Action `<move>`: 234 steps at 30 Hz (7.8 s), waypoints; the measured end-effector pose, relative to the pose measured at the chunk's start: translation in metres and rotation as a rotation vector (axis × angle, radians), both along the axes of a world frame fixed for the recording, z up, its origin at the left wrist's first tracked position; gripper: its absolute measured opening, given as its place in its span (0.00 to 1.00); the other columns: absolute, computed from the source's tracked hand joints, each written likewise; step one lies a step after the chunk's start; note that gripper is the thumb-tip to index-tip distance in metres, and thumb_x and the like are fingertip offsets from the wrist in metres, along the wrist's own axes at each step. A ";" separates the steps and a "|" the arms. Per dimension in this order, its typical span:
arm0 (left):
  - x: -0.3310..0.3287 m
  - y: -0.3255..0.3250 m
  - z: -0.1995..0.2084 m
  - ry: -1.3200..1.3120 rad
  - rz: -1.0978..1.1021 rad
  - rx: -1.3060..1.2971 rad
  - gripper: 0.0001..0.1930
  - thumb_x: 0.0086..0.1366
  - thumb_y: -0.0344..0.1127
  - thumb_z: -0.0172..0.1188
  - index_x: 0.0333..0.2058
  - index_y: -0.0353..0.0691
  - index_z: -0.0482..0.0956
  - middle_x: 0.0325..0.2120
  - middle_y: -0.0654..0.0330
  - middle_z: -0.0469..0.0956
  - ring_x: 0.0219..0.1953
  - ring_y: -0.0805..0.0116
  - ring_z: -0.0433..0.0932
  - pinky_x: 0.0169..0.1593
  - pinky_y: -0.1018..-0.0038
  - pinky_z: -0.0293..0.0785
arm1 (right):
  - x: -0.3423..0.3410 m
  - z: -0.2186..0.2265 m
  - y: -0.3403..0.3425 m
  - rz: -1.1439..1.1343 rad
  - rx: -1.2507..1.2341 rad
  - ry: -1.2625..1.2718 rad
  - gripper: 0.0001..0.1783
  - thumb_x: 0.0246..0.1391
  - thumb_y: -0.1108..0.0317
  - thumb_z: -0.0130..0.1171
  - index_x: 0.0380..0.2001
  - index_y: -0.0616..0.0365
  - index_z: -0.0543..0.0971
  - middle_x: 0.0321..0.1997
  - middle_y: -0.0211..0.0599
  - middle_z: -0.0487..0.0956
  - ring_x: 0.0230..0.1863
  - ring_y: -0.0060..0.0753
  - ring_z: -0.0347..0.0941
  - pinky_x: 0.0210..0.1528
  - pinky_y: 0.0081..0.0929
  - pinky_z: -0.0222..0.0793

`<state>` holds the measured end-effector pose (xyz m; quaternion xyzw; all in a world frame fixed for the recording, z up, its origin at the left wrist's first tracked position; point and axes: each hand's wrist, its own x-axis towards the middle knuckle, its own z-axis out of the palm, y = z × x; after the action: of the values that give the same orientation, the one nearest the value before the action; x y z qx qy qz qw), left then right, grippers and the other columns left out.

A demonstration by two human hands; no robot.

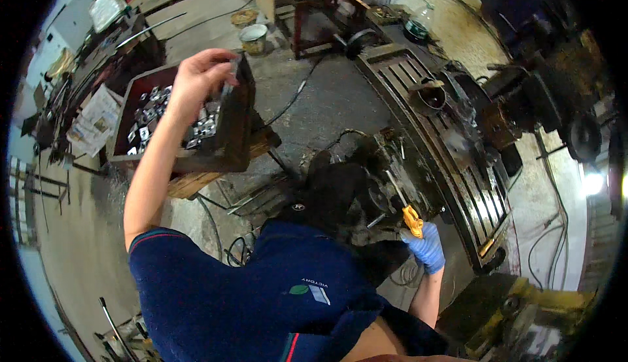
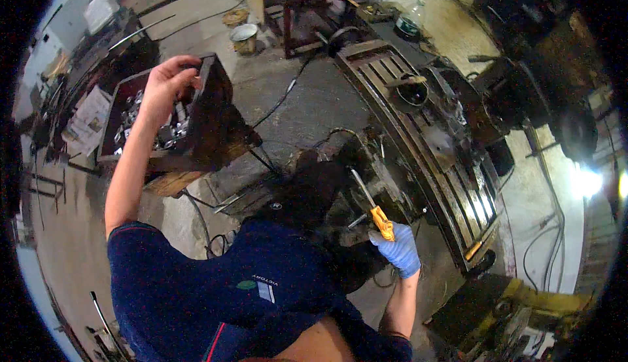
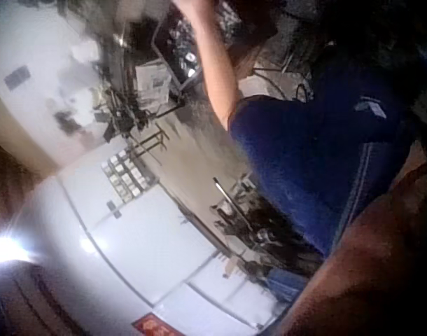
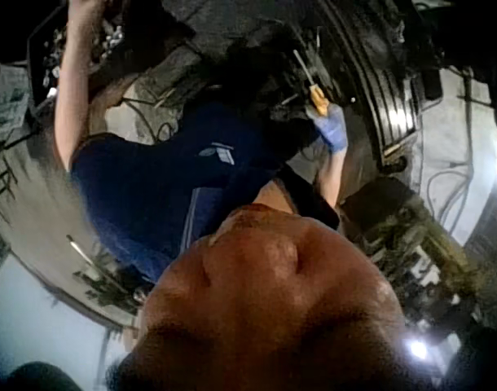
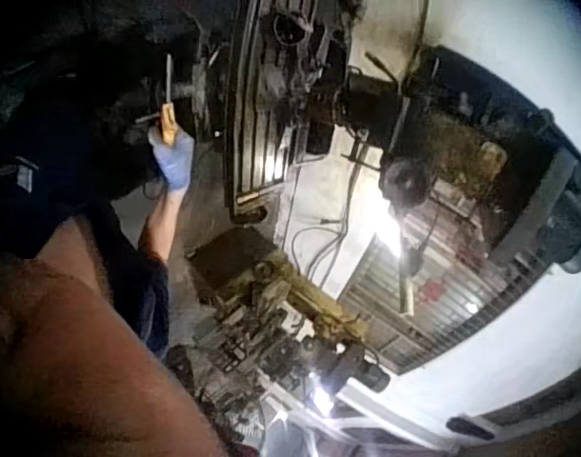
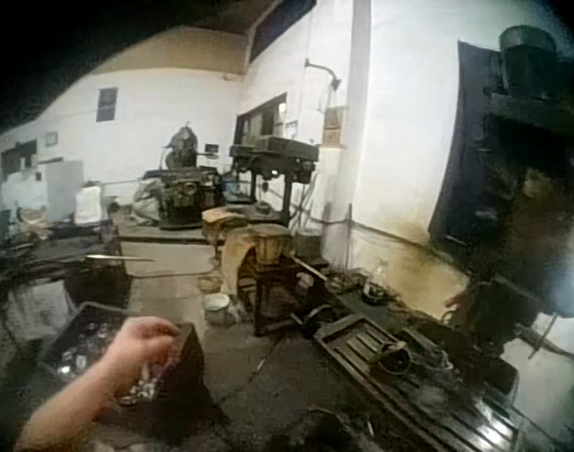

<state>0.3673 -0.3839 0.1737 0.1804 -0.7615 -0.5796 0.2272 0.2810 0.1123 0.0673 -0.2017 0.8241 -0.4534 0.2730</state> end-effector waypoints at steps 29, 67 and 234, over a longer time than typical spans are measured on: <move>-0.019 -0.101 -0.121 -0.825 -0.200 -1.089 0.12 0.46 0.41 0.59 0.28 0.41 0.77 0.29 0.51 0.78 0.35 0.51 0.77 0.37 0.60 0.73 | 0.011 -0.003 -0.002 -0.017 0.043 0.027 0.15 0.41 0.62 0.65 0.24 0.64 0.74 0.18 0.31 0.70 0.22 0.18 0.61 0.24 0.24 0.60; -0.204 0.295 -0.187 -0.274 -0.860 0.458 0.04 0.51 0.27 0.55 0.23 0.37 0.69 0.19 0.62 0.72 0.15 0.74 0.70 0.20 0.79 0.68 | 0.006 -0.001 0.062 -0.181 0.603 0.272 0.29 0.44 0.40 0.51 0.23 0.60 0.79 0.22 0.51 0.76 0.28 0.47 0.75 0.34 0.35 0.69; -0.018 -0.074 -0.079 -0.632 -0.390 -0.307 0.19 0.48 0.25 0.59 0.42 0.31 0.70 0.33 0.58 0.76 0.37 0.70 0.72 0.42 0.74 0.69 | -0.059 0.283 0.176 -0.728 -0.004 1.978 0.14 0.42 0.78 0.43 0.33 0.67 0.75 0.35 0.48 0.76 0.40 0.39 0.74 0.42 0.28 0.70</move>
<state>0.3489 -0.4582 0.0944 0.1657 -0.8915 -0.4074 -0.1084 0.2218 0.2880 0.3498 -0.2227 0.6900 -0.1429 -0.6737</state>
